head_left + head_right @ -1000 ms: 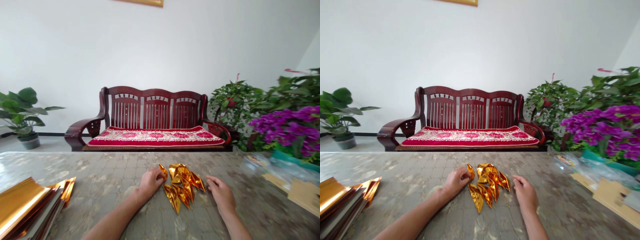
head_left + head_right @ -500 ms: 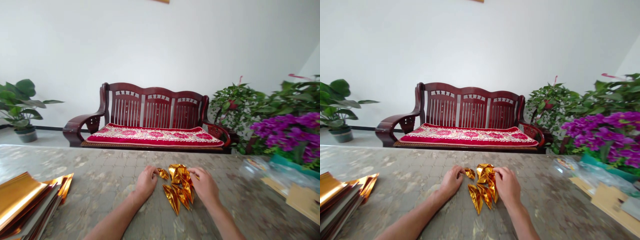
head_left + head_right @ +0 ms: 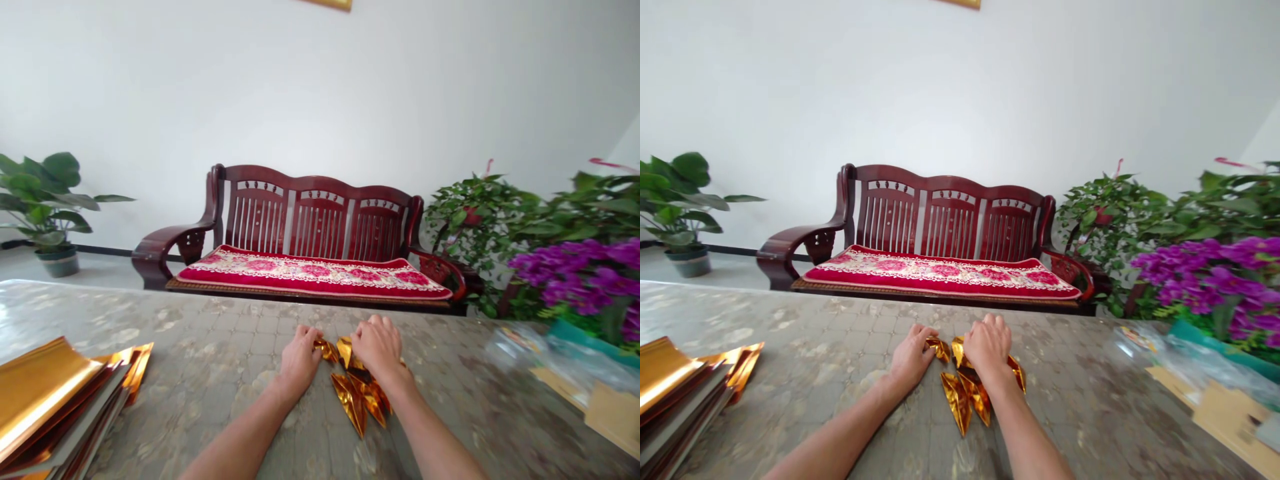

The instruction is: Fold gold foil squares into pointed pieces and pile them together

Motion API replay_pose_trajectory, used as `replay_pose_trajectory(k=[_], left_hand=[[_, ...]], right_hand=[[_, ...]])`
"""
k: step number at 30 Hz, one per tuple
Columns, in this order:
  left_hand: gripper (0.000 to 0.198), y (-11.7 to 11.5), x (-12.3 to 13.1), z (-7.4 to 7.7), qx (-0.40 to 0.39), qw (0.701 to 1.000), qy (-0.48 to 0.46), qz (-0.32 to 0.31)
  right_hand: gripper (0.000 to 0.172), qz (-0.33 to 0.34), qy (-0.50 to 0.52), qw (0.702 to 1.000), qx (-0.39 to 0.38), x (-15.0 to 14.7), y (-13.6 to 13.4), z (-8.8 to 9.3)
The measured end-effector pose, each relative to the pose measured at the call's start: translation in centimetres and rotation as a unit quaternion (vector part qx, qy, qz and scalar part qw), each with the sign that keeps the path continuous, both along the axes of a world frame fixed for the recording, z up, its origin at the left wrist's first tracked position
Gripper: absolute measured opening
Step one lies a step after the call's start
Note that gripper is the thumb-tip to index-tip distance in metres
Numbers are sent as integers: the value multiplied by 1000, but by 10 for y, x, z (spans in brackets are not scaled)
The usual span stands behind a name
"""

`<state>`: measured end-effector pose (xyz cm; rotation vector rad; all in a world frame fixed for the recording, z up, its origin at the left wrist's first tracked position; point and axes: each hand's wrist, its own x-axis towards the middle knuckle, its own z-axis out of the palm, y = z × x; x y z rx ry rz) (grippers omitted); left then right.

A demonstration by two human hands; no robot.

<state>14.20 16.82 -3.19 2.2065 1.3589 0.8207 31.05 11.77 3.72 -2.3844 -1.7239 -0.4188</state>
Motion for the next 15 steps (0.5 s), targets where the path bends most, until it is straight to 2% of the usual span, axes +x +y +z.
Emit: replay_pose_trajectory(k=[8,15], left_hand=[[21,4,4,5,7,1000,24,-9],[24,6,3,5,-2,1000,29,3]], right_hand=[[26,9,-27,1000,2,-10,-10,-6],[37,11,-39,999,-30,-23,-11,-12]])
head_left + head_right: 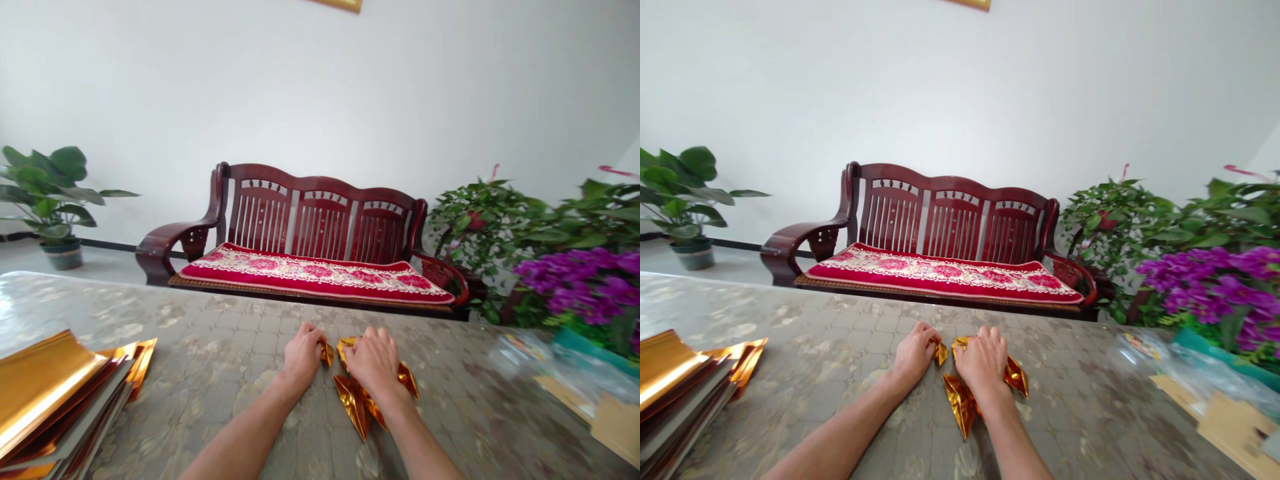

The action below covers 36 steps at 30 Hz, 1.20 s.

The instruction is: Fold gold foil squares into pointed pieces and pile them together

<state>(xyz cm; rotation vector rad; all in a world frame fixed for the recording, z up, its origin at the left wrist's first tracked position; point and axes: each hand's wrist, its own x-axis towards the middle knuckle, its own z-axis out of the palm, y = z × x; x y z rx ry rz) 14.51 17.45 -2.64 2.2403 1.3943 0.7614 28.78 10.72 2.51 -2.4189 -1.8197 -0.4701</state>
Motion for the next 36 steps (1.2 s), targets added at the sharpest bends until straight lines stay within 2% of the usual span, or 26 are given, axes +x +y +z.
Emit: replay_pose_trajectory(k=[7,12,20,25,36], left_hand=[[25,-2,-1,2,0,1000,5,-2],[27,-5,-1,5,5,1000,13,-16],[26,-8,-2,6,28,999,16,-33],[24,-6,-1,3,31,999,18,-31],[22,-3,0,-1,26,999,10,-25]], right_hand=[[26,-11,1,1000,-3,-5,4,4],[28,31,-23,999,-2,-10,6,8],[27,90,-29,995,-31,-22,7,5],[23,129,-8,991,-27,-14,1,4],[34,127,32,991,-27,8,0,1]])
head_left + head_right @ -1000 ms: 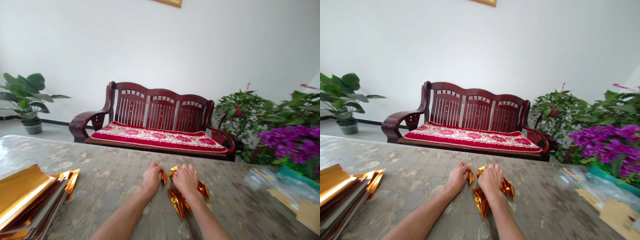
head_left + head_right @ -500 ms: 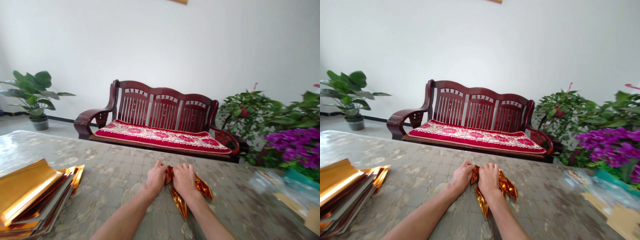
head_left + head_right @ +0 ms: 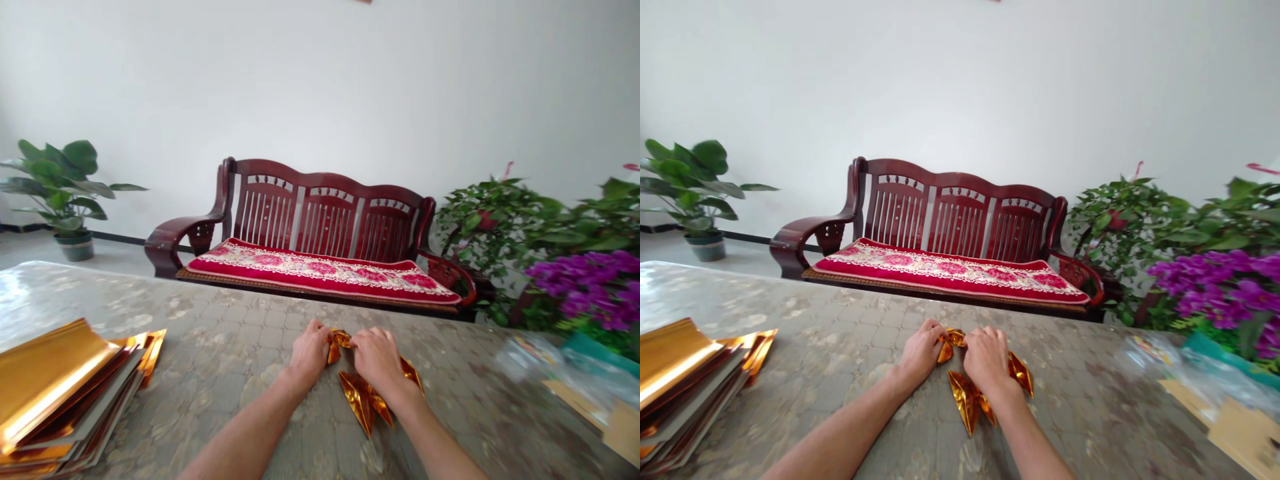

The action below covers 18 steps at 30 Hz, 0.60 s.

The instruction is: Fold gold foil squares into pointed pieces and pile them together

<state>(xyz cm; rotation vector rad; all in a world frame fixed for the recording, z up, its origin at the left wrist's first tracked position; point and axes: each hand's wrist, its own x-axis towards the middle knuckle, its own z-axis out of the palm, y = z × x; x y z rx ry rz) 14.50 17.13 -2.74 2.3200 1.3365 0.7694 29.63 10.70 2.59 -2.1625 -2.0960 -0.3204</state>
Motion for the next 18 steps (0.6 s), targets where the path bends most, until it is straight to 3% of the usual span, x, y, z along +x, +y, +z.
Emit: replay_pose_trajectory(k=[10,18], left_hand=[[23,0,-3,-3,4,1000,-17,7],[22,1,-1,-3,24,1000,-4,3]], right_hand=[[32,15,-31,999,-28,-5,2,1],[32,4,-58,997,-43,-13,-4,13]])
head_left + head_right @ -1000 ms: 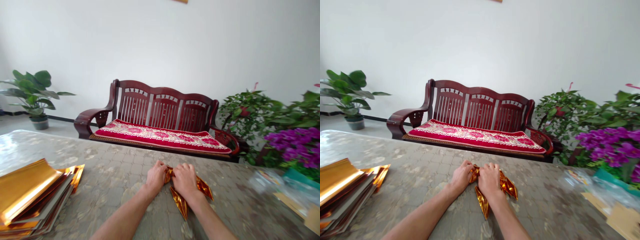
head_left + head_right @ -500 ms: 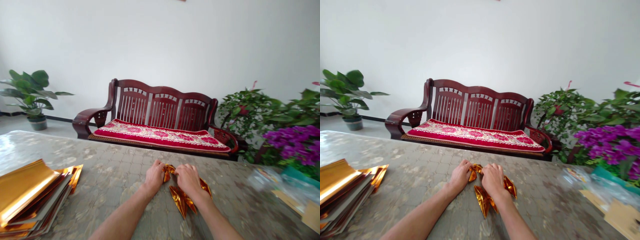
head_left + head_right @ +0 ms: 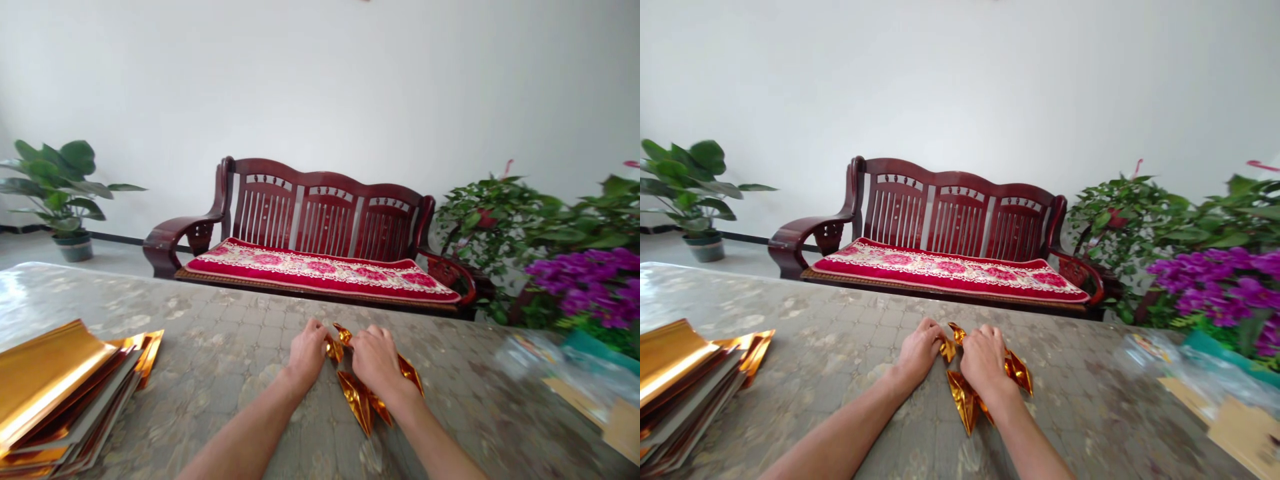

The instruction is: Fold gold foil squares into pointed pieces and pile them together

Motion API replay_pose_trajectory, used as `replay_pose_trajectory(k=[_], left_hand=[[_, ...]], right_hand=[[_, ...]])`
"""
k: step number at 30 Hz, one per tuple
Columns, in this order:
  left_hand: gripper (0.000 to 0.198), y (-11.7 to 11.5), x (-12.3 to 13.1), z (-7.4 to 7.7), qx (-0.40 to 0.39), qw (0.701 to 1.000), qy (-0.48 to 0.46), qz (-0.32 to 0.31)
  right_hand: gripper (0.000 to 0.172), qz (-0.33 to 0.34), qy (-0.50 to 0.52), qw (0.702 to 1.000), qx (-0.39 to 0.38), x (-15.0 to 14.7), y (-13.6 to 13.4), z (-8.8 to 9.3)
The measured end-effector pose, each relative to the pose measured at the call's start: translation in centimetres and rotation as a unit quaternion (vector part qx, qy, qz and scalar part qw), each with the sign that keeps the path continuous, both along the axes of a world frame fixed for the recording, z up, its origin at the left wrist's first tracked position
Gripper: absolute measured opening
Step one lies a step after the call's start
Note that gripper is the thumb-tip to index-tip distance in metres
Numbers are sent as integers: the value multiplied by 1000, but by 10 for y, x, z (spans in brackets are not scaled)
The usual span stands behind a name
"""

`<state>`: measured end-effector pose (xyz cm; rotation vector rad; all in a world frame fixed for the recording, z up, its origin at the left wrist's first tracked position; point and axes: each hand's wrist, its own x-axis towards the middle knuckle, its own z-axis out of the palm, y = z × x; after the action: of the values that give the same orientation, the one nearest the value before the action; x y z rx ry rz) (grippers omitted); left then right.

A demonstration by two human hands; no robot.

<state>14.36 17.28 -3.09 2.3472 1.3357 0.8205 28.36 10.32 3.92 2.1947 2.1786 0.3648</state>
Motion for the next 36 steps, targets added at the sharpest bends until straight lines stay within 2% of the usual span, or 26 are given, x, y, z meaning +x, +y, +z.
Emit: replay_pose_trajectory(k=[11,17,24,28,32,36], left_hand=[[20,0,2,3,29,999,18,-38],[26,-1,1,3,38,999,20,-31],[21,-3,1,4,37,998,29,-29],[19,-4,0,5,28,999,32,-31],[21,-5,-1,7,16,999,28,-28],[24,-8,-3,9,4,1000,17,-20]], right_hand=[[27,-12,-6,1000,-5,-13,-3,13],[26,-19,2,1000,-4,-17,-4,14],[29,-23,39,999,8,-19,-5,16],[32,-55,87,994,23,2,-3,25],[35,-125,140,981,47,43,2,34],[33,-168,175,969,48,74,3,30]])
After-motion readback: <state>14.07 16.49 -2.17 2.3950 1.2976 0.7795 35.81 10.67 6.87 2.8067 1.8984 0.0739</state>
